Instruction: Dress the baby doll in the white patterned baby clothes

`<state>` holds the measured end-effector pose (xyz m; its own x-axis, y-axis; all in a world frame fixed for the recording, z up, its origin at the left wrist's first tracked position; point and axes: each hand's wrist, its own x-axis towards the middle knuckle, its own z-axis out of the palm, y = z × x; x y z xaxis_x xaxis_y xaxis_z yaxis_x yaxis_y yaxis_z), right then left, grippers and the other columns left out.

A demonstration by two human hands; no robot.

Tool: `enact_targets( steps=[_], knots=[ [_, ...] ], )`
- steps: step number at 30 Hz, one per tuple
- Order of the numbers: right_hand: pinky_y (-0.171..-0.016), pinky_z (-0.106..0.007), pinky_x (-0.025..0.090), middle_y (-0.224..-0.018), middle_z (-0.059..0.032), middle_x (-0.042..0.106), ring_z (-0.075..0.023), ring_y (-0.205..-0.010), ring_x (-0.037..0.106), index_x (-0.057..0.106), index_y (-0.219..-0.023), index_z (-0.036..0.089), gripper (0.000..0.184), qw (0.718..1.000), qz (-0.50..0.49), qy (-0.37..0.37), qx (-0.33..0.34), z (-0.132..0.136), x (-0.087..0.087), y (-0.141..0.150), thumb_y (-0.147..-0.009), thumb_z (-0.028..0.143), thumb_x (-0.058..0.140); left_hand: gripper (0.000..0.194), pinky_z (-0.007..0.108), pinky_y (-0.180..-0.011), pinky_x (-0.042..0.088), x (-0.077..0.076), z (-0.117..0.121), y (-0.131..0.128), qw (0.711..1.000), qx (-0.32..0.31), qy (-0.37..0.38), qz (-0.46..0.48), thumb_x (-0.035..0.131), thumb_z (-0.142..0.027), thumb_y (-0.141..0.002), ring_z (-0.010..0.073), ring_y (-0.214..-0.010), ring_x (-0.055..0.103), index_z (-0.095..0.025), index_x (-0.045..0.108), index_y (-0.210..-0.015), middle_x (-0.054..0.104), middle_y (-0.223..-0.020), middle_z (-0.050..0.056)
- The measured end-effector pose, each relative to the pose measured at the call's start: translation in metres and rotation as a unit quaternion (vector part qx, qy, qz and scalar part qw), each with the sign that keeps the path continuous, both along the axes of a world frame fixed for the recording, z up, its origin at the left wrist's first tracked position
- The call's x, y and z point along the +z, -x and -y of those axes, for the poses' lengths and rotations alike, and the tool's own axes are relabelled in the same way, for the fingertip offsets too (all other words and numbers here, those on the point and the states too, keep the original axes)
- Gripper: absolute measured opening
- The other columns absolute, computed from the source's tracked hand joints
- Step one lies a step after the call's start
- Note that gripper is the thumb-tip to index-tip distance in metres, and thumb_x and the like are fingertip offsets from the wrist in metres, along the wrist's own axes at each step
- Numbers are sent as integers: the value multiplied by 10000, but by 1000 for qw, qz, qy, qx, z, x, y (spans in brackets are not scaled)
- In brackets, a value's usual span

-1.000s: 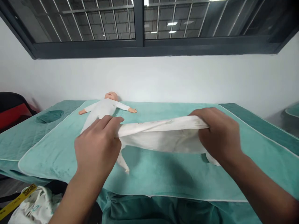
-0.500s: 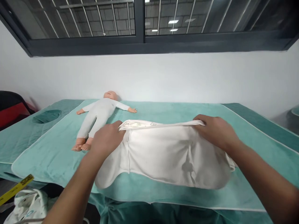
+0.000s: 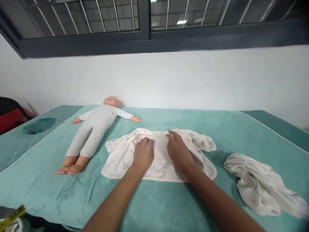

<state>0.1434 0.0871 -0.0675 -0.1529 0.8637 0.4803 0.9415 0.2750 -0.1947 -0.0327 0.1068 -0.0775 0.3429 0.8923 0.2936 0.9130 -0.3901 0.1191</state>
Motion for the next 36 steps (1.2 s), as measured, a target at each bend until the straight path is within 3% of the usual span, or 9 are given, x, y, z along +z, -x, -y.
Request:
enact_targets(
  steps=[4, 7, 10, 16, 20, 26, 30, 36],
  knots=[
    [-1037, -446, 433, -1306, -162, 558, -251, -1253, 492, 563, -1211, 122, 376, 998, -33, 43, 35, 7, -17, 18, -895, 75, 364, 322, 408, -983, 425, -15, -11, -4, 997, 3, -1, 74, 363, -127, -920, 248, -1139, 520, -155, 561, -1172, 583, -1180, 133],
    [-1067, -454, 399, -1377, -176, 518, -272, -1297, 470, 534, -1270, 106, 374, 994, -19, 104, -4, -6, -19, 11, -938, 208, 397, 390, 450, -1040, 392, -9, -24, 0, 997, 18, -13, 75, 391, -141, -907, 282, -1249, 457, -140, 494, -1284, 507, -1320, 167],
    [-1101, -448, 355, -1471, -208, 409, -290, -1351, 410, 432, -1383, 73, 491, 992, -1, 127, -26, -29, -18, -8, -949, 302, 415, 480, 434, -1026, 410, -1, -36, 2, 997, 43, -6, 57, 437, -140, -878, 297, -1292, 423, -153, 422, -1358, 423, -1422, 166],
    [-1130, -402, 324, -1407, -199, 482, -253, -1354, 404, 454, -1365, 50, 470, 992, 4, 127, 7, -55, -23, -29, -981, 294, 334, 393, 423, -933, 460, -7, -49, 3, 996, 77, 22, 25, 354, -247, -944, 287, -1197, 510, -177, 455, -1317, 504, -1348, 151],
    [-1140, -410, 312, -1467, -190, 417, -267, -1387, 358, 360, -1443, 64, 546, 993, -1, 114, -13, -55, -26, -28, -976, 347, 361, 418, 406, -943, 456, -10, -48, 2, 996, 83, 10, 29, 357, -267, -945, 284, -1186, 523, -170, 444, -1342, 522, -1336, 152],
    [-1154, -439, 299, -1546, -162, 308, -296, -1411, 314, 257, -1507, 92, 695, 989, 14, 144, 18, -64, -22, -43, -952, 485, 402, 522, 415, -1021, 430, -15, -51, 2, 996, 77, -21, 40, 384, -322, -938, 302, -1286, 458, -173, 364, -1438, 469, -1428, 136],
    [-1145, -441, 316, -1549, -131, 319, -294, -1396, 344, 280, -1505, 124, 706, 983, 17, 180, 23, -72, -26, -50, -947, 547, 368, 555, 440, -1025, 447, -22, -56, 1, 996, 84, 5, 19, 339, -421, -954, 296, -1286, 471, -207, 345, -1467, 462, -1458, 109],
    [-1155, -385, 300, -1494, -139, 412, -261, -1372, 387, 376, -1453, 89, 632, 986, 15, 163, 31, -78, -30, -45, -973, 497, 323, 566, 472, -994, 477, -25, -63, -2, 995, 78, 65, -10, 201, -451, -980, 293, -1326, 446, -180, 414, -1429, 459, -1468, 116]
  ],
)
